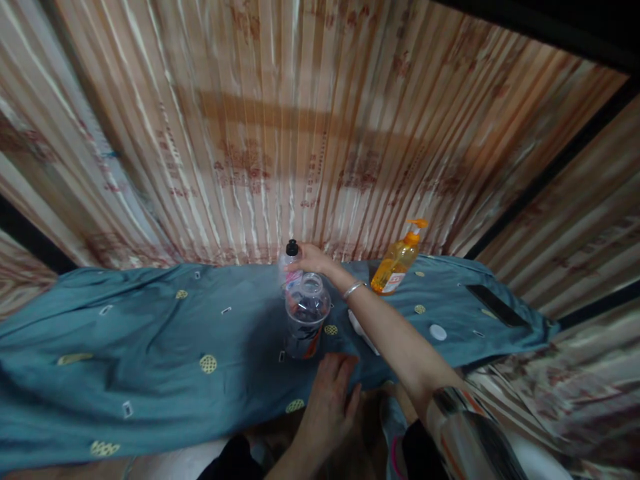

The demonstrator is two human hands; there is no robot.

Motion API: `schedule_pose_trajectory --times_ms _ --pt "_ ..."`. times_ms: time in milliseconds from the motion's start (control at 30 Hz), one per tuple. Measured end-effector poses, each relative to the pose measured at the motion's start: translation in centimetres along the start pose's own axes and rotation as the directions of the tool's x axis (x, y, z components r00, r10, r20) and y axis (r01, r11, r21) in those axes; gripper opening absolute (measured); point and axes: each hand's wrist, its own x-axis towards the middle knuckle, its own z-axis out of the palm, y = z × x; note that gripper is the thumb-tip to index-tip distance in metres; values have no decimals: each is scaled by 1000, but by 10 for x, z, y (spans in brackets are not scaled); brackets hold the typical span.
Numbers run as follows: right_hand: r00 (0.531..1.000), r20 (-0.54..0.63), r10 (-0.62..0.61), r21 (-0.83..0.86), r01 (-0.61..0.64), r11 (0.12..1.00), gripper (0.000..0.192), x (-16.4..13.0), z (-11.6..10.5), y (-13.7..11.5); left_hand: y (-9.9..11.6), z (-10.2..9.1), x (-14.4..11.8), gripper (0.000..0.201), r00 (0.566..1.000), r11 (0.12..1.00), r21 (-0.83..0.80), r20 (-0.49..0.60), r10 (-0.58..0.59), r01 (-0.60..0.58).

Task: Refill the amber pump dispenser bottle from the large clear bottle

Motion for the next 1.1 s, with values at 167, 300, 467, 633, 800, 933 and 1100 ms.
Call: schedule_pose_trajectory --times_ms 167,300,467,633,800,933,1100 --pt "995 -83 46 -91 -53 994 39 -24 -18 4 1 4 1 39 1000 998 -52 16 -18 19" --pt "985 -143 99 -163 -122 979 37 -62 -39 8 -3 13 1 43 999 993 -109 18 -50 52" --pt "965 -196 175 -212 -216 953 38 -127 -57 6 -17 34 -1 62 991 972 -196 -15 -135 130" --pt "948 -232 216 -158 -256 954 34 -187 -62 1 -31 53 -5 86 956 932 -272 -104 -275 239" --pt "962 -208 175 -49 -189 981 32 -224 -63 -6 -35 60 -6 97 914 887 -330 -131 -383 324" --pt "977 -170 131 0 -133 991 34 -237 -58 -9 -40 59 2 102 887 846 -372 -110 -449 383" --pt "985 -125 121 64 -113 991 49 -245 -50 -12 -49 56 16 105 861 797 -424 -71 -503 430"
